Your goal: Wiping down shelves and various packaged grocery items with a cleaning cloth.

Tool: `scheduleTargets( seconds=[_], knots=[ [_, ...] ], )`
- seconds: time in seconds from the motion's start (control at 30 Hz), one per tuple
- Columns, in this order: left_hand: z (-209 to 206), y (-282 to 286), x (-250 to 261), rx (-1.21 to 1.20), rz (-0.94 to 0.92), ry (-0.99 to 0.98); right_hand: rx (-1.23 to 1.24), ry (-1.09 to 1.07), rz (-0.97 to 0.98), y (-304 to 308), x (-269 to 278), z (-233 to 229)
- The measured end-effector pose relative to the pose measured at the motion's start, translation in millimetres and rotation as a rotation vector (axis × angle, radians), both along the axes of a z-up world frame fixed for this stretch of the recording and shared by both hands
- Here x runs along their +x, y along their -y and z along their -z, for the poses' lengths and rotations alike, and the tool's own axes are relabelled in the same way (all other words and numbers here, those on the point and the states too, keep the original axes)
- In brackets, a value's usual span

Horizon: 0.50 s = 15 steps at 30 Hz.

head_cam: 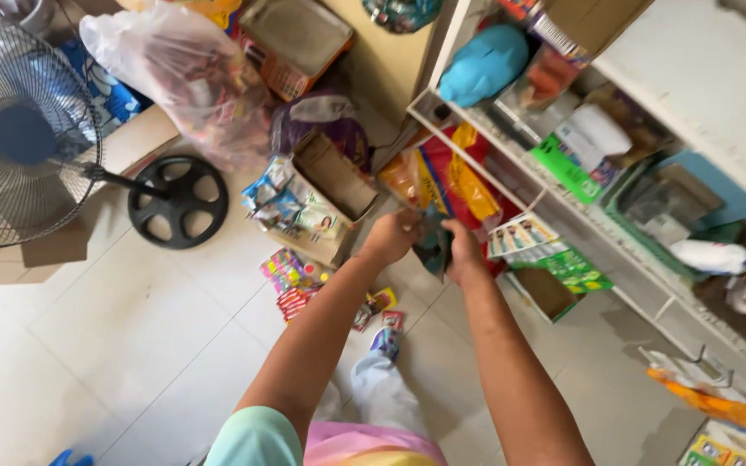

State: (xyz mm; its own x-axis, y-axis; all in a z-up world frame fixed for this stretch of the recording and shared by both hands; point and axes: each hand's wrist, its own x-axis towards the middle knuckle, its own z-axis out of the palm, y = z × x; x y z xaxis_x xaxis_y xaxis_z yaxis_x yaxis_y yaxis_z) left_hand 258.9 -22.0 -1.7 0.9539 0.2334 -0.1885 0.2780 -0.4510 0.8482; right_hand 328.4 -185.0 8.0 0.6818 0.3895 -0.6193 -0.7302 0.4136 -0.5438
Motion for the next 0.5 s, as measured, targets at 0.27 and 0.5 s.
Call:
scheduleTargets(
  seconds=[0.27,0.5],
  knots=[
    [80,-64,-65,0.086,-0.058,-0.176,-0.229,-0.1,-0.274,-15,-52,114],
    [126,-96,-101,0.137,-0.184,-0.316,-0.88,0.512,-0.469,-72,-18,160]
  ],
)
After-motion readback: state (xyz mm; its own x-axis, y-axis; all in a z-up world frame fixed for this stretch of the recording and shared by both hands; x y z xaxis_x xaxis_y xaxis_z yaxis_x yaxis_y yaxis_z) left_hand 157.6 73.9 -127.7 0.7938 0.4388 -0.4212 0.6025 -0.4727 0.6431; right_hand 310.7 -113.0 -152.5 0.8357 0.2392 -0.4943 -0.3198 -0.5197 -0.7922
